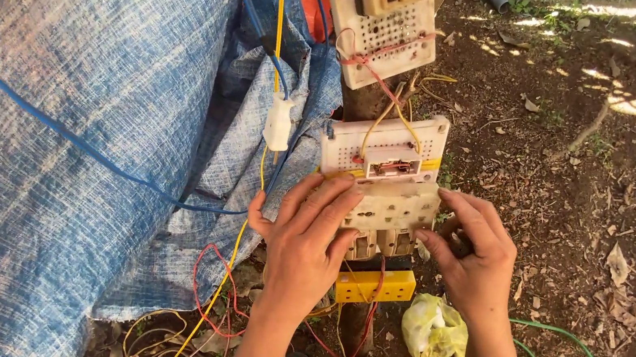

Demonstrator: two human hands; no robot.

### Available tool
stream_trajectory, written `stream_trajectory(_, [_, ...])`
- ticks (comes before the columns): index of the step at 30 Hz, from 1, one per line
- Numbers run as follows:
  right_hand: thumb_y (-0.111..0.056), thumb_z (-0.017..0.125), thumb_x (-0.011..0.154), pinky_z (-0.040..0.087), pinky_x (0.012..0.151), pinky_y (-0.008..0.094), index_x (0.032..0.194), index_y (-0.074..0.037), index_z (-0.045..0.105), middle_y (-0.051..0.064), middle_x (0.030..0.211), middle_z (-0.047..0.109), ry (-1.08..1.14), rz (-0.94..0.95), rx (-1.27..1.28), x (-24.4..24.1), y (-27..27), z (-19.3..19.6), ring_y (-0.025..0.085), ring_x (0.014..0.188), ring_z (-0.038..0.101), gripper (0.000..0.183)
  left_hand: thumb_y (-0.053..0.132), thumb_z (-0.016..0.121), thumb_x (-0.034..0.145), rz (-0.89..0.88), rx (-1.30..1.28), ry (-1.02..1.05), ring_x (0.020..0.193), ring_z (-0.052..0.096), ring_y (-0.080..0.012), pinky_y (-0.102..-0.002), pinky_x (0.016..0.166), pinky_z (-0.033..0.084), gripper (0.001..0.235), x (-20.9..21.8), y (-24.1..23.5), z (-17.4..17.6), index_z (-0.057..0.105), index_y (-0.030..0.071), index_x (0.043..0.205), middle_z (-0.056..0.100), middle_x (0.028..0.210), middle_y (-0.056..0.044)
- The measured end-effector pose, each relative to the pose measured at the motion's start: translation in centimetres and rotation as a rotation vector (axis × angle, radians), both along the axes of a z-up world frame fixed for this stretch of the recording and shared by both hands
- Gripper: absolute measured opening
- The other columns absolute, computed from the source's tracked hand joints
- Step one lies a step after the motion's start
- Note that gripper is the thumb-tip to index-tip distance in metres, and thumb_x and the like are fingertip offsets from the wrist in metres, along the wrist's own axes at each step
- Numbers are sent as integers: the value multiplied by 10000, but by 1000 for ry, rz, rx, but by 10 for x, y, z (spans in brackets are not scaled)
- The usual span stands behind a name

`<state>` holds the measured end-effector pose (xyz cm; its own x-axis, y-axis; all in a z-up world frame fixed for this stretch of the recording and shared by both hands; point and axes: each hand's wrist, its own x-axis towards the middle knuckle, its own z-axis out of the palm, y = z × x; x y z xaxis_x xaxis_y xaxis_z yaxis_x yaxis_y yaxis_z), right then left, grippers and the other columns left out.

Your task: The person uses a screwdriver to tighten screws on a white electrical box mounted to a wooden post. They then remove a yellow plastic cover, manipulate the internal wiring, and reattach the cover to the box.

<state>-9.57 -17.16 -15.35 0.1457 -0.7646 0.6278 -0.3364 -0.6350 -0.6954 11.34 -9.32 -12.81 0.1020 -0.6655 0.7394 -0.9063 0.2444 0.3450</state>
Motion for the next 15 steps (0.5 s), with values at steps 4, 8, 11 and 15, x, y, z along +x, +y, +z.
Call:
stream_trajectory(4, [-68,859,777,530,581,371,1293,-37,691,190,1109,685,-65,5,34,6,1,-7,241,684,659,544,222,845,804,13,-31,-37,1309,530,-203,-625,1110,50,514,-3,-2,0,664,239,1286,659,1370,47])
stream_trajectory(8, [-52,837,839,528,600,370,1267,-40,703,181,1107,701,-134,-58,-38,15,1,-13,237,717,668,449,254,851,804,20,-50,-55,1316,534,-211,-626,1113,44,526,-1,-5,-3,669,251,1297,663,1365,41])
stream_trajectory(11, [-46,828,855,571,694,319,1255,-17,689,182,1188,689,-127,-81,-65,16,4,-19,212,797,672,424,291,842,852,35,-34,-124,1319,560,-200,-569,1143,54,480,1,0,4,669,257,1299,656,1369,68])
stream_trajectory(15, [-58,824,859,625,796,281,1248,-3,672,183,1257,676,-105,-80,-86,15,4,-22,201,885,684,422,318,902,822,75,-19,-213,1302,598,-201,-517,1162,87,532,4,-1,5,675,280,1302,657,1369,106])
